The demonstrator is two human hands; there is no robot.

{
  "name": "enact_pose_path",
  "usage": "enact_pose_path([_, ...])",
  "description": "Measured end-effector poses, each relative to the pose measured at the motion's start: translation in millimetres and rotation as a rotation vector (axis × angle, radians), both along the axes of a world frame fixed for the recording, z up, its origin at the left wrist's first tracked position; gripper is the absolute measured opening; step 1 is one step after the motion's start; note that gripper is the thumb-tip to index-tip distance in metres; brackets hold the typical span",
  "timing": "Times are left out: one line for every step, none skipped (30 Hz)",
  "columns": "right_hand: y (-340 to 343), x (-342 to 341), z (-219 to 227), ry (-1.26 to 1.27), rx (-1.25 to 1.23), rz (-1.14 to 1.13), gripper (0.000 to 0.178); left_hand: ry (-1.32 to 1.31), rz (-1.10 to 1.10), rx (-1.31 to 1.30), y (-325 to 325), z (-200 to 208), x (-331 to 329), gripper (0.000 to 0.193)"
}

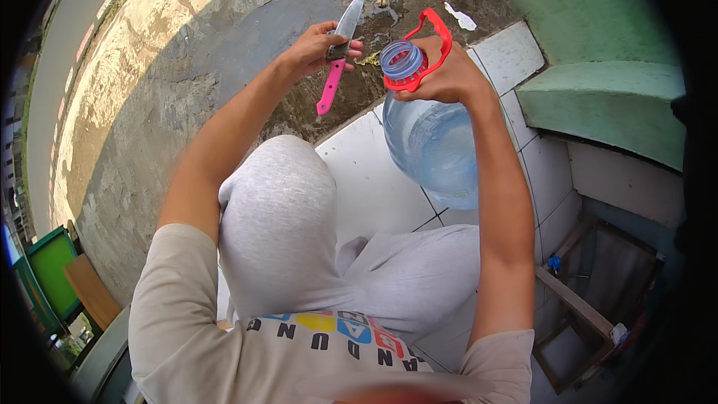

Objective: The person arranges sliced yellow peppers on a plate, then sits on the floor to open a large water jug using a knife. After rinsing the knife, they return to the counter and open a small plastic bag containing a white ingredient.

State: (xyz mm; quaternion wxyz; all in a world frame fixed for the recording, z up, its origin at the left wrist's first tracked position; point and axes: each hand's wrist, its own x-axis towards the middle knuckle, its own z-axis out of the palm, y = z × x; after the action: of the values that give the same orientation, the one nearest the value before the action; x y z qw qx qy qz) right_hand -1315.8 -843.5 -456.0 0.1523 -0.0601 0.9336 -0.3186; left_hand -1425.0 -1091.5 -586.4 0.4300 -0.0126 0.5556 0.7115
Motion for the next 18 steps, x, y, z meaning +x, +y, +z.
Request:
enact_pose_path([-6.3, -7.9, -4.6, -0.017, 0.013, 0.045, 0.047, -0.031, 0.044, 0.026, -6.0, -7.9, 5.6, 0.033])
enact_pose_path([-13.3, -12.3, -10.8, 0.013, -0.027, 0.051, 0.047, -0.070, 0.077, 0.062, -11.2, -15.5, 11.2, 0.036])
enact_pose_path([-20.0, -19.2, -17.3, -0.033, -0.014, 0.064, 0.047, -0.086, 0.092, 0.102, -15.9, -22.6, 16.4, 0.036])
enact_pose_path([-27.2, -25.8, -24.4, -0.069, -0.017, 0.079, 0.048, -0.102, 0.109, 0.127, -20.1, -29.5, 22.4, 0.036])
enact_pose_path([-35.0, -30.9, -31.6, -0.106, -0.021, 0.094, 0.048, -0.119, 0.127, 0.147, -23.9, -35.8, 26.2, 0.036])
enact_pose_path([-43.8, -34.9, -38.7, -0.082, -0.037, 0.126, 0.049, -0.159, 0.155, 0.127, -26.7, -41.9, 29.1, 0.037])
enact_pose_path([-51.7, -40.4, -44.7, -0.117, -0.005, 0.148, 0.049, -0.145, 0.157, 0.142, -30.6, -47.5, 30.9, 0.036])
enact_pose_path([-60.4, -45.2, -50.0, -0.153, 0.026, 0.174, 0.050, -0.139, 0.170, 0.135, -34.7, -53.0, 34.8, 0.036])
enact_pose_path([-68.9, -49.2, -54.6, -0.189, 0.058, 0.203, 0.050, -0.135, 0.186, 0.127, -39.4, -58.2, 38.9, 0.035])
enact_pose_path([-76.5, -53.6, -58.3, -0.218, 0.101, 0.220, 0.051, -0.133, 0.215, 0.091, -44.7, -62.7, 41.4, 0.034])
enact_pose_path([-83.8, -56.7, -61.8, -0.246, 0.142, 0.235, 0.052, -0.150, 0.235, 0.095, -50.8, -66.7, 43.2, 0.033])
enact_pose_path([-90.9, -58.4, -65.3, -0.277, 0.176, 0.252, 0.052, -0.171, 0.255, 0.098, -57.1, -70.4, 47.1, 0.033])
enact_pose_path([-96.6, -60.9, -68.5, -0.292, 0.210, 0.254, 0.054, -0.194, 0.273, 0.101, -62.7, -73.7, 50.3, 0.033])
enact_pose_path([-100.4, -62.7, -71.5, -0.303, 0.241, 0.253, 0.055, -0.204, 0.298, 0.107, -66.8, -77.1, 54.0, 0.032])
enact_pose_path([-103.6, -64.7, -74.9, -0.306, 0.262, 0.253, 0.056, -0.208, 0.313, 0.109, -69.6, -80.3, 56.2, 0.032])
enact_pose_path([-107.9, -66.0, -79.2, -0.310, 0.297, 0.268, 0.056, -0.216, 0.330, 0.107, -71.7, -83.4, 59.3, 0.031])
enact_pose_path([-112.6, -67.9, -84.0, -0.305, 0.321, 0.287, 0.056, -0.235, 0.353, 0.073, -73.1, -86.5, 60.7, 0.030])
enact_pose_path([-116.8, -68.8, -88.6, -0.302, 0.343, 0.301, 0.055, -0.209, 0.356, 0.112, -73.7, -89.5, 62.0, 0.029])
